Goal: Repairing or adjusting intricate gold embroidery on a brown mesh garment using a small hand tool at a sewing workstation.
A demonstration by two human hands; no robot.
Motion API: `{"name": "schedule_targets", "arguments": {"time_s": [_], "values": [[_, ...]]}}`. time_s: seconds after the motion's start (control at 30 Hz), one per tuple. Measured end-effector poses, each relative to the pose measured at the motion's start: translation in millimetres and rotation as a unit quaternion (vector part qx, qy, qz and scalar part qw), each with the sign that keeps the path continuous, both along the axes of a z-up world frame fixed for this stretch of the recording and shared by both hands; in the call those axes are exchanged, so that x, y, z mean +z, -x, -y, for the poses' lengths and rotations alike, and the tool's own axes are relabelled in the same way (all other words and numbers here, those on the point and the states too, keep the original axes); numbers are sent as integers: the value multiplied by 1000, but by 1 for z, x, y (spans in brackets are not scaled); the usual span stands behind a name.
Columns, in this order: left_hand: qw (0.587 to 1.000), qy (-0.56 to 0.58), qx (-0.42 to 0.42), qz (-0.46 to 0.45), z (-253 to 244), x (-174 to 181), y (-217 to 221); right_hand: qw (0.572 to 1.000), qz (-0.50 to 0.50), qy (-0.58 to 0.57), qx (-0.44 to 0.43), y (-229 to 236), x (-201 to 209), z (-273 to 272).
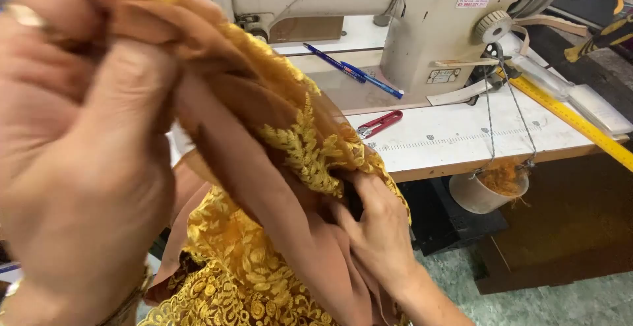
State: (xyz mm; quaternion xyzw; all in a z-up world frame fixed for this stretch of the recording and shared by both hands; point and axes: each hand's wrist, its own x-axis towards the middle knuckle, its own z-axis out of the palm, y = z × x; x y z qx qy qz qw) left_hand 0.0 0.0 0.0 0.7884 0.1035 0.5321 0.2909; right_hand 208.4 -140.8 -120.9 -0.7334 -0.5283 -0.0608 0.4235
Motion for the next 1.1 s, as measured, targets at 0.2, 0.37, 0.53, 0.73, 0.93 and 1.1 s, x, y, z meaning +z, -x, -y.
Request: {"name": "schedule_targets", "arguments": {"time_s": [0.2, 0.37, 0.53, 0.73, 0.93, 1.1], "values": [[998, -47, 32, -5, -37, -1, 10, 958, -251, 130, 49, -34, 23, 9], [1000, -7, 19, -17, -187, -97, 90, 831, -492, -70, 249, -63, 75, 41], [994, 87, 47, -46, -153, -69, 71, 872, -458, -78, 156, -73, 93, 29], [966, 234, 109, -30, -192, -124, 88, 870, -427, 126, 212, -91, 73, 8], [929, 328, 144, -95, -185, -147, 94, 856, -465, 128, 187, -89, 65, 9], [916, 343, 154, -138, -182, -152, 100, 877, -435, 161, 124, -86, 70, 13]]}}
